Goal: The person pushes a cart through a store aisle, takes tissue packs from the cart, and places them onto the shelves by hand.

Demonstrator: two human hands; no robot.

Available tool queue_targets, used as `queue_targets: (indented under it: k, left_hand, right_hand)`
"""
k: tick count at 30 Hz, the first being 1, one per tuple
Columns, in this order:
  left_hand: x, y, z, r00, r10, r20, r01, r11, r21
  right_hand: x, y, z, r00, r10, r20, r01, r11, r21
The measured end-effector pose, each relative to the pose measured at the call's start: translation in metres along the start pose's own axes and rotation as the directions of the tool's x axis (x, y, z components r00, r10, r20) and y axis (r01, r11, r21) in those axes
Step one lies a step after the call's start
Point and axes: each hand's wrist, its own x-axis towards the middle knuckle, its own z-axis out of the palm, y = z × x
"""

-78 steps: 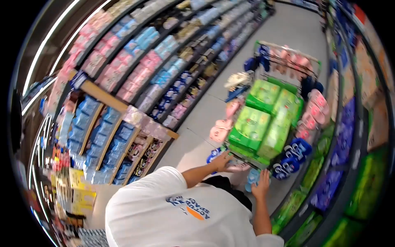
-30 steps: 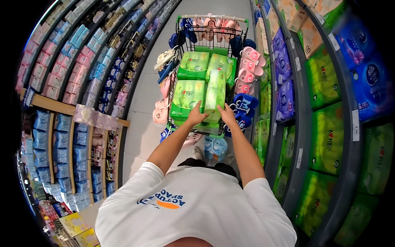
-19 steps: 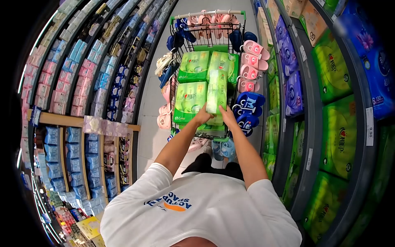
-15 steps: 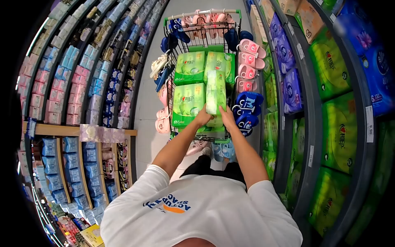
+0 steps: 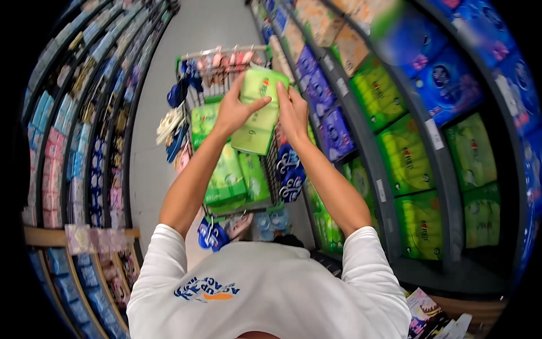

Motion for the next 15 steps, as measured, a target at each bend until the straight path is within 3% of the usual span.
queue_targets:
  k: [2,4,6,7,8,9,10,11,12,13,14,15]
  left_hand:
    - [0.041,0.063,-0.016,0.946,0.321,-0.03,-0.319,0.946,0.06]
    - [0.052,0.156,-0.046,0.968,0.233,0.095,-0.169,0.882,-0.44]
    - [0.062,0.204,-0.069,0.928,0.372,-0.017,-0.354,0.867,-0.35]
    - [0.062,0.215,-0.07,0.883,0.444,-0.152,-0.47,0.845,-0.257]
    - [0.055,0.22,-0.064,0.865,0.481,-0.142,-0.501,0.824,-0.264]
    - [0.047,0.218,-0.056,0.893,0.419,-0.165,-0.45,0.825,-0.342]
    - [0.041,0.214,-0.045,0.919,0.353,-0.176,-0.394,0.818,-0.42]
    - [0.036,0.206,-0.028,0.913,0.376,-0.156,-0.405,0.807,-0.429]
    - [0.03,0.196,-0.008,0.829,0.505,-0.24,-0.541,0.832,-0.123]
    - [0.025,0.19,0.009,0.715,0.64,-0.281,-0.61,0.768,0.197]
    - [0.022,0.189,0.021,0.712,0.651,-0.263,-0.63,0.758,0.172]
    - [0.021,0.186,0.032,0.714,0.654,-0.25,-0.66,0.748,0.072]
  right_hand:
    - [0.0,-0.087,-0.011,0.958,-0.284,-0.037,0.285,0.957,0.05]
    - [-0.021,-0.168,-0.033,0.874,-0.484,-0.044,0.486,0.87,0.081]
    - [-0.02,-0.201,-0.068,0.594,-0.802,-0.062,0.795,0.597,-0.11]
    - [-0.01,-0.202,-0.08,0.553,-0.829,-0.082,0.819,0.559,-0.129]
    - [0.009,-0.184,-0.094,0.626,-0.736,-0.257,0.705,0.675,-0.216]
    - [0.03,-0.164,-0.108,0.659,-0.615,-0.433,0.561,0.786,-0.261]
    - [0.05,-0.143,-0.126,0.875,-0.413,-0.252,0.444,0.892,0.08]
    - [0.064,-0.121,-0.139,0.96,-0.281,0.007,0.234,0.813,0.532]
    - [0.064,-0.111,-0.148,0.968,-0.222,0.115,0.096,0.755,0.649]
    - [0.069,-0.095,-0.149,0.978,-0.205,-0.029,0.188,0.821,0.539]
    - [0.059,-0.097,-0.151,0.976,-0.205,-0.067,0.214,0.876,0.433]
    - [0.05,-0.096,-0.158,0.972,-0.185,-0.145,0.232,0.851,0.472]
